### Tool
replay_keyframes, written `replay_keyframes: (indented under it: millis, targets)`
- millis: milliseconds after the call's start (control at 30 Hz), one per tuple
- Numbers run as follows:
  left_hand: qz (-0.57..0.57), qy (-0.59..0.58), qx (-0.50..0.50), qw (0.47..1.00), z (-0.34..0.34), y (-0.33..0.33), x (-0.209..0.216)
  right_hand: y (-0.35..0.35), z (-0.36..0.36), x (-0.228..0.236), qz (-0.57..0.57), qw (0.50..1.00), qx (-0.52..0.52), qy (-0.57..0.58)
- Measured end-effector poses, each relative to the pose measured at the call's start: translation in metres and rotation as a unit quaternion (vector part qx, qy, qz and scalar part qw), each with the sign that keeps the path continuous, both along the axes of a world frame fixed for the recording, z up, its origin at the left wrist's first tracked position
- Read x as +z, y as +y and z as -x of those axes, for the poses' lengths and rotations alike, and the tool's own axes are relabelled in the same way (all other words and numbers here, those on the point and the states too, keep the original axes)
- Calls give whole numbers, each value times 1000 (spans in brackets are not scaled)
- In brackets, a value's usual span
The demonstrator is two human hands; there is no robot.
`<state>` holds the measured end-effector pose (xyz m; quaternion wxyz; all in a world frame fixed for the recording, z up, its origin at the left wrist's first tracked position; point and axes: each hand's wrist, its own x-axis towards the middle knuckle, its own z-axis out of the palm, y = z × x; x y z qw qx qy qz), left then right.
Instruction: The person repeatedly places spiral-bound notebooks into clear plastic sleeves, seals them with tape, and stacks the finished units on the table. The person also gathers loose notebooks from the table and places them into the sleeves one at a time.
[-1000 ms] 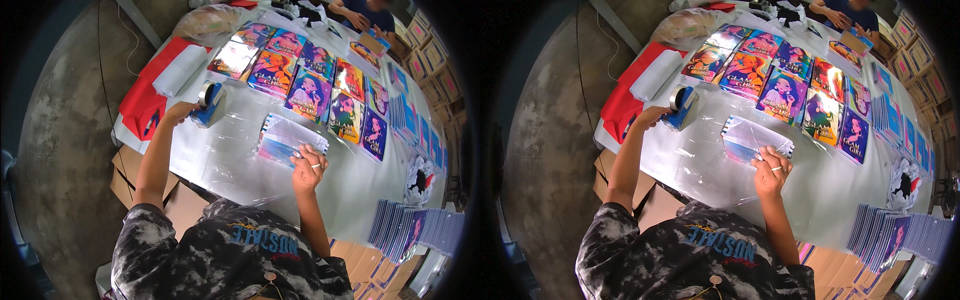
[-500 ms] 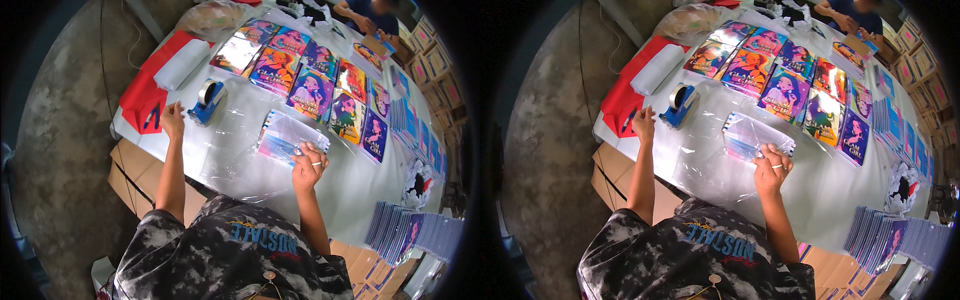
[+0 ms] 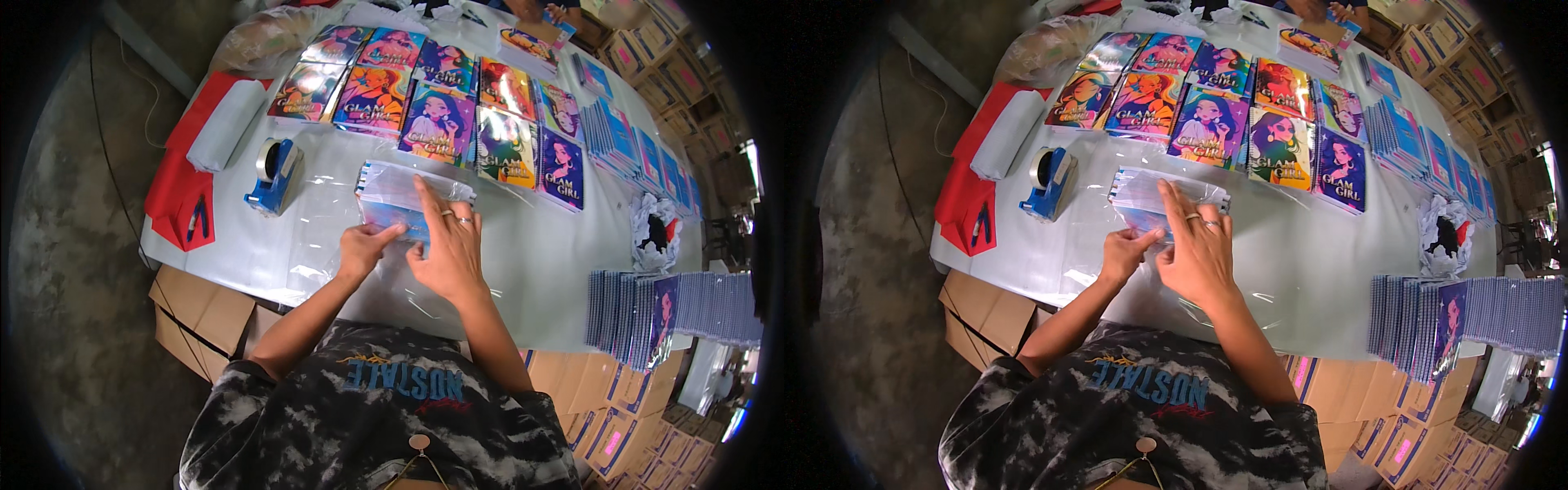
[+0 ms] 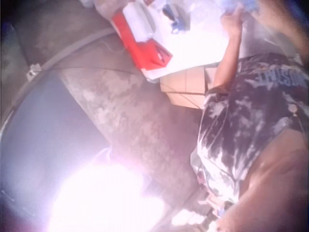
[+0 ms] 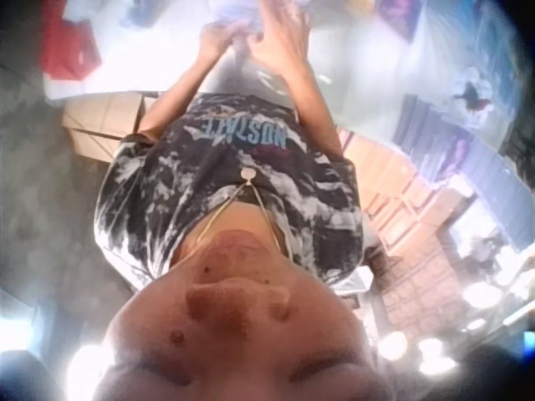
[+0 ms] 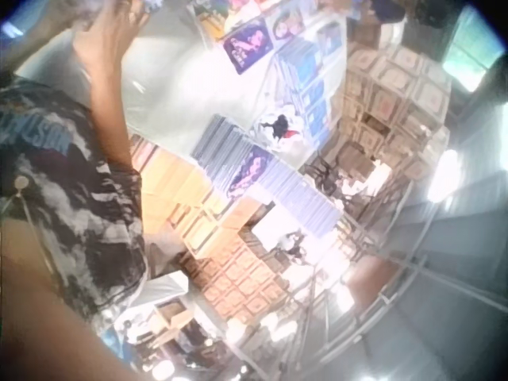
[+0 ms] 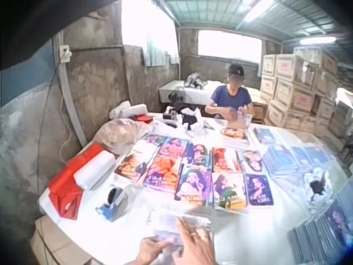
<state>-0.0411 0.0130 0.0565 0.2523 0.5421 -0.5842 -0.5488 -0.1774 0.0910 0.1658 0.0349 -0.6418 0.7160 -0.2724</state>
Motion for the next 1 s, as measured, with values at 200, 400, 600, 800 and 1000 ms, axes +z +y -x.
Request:
replay_keyframes:
  millis: [200, 400, 600, 800, 1000]
  targets:
    - [176, -118, -55, 976, -22, -31, -25, -52, 3, -13, 17, 997, -30, 74]
    - [62, -14, -441, 895, 2, -64, 67, 51, 64, 55, -27, 984, -40, -169]
    - [443, 77, -584, 675, 198, 31, 205, 253, 145, 93, 210, 917, -302, -154]
    - [523, 329, -558, 553, 374, 152, 255, 377, 210, 116, 420, 786, -407, -198]
    - [608, 357, -515, 487, 445, 217, 142, 429, 247, 54, 226, 828, -514, -13]
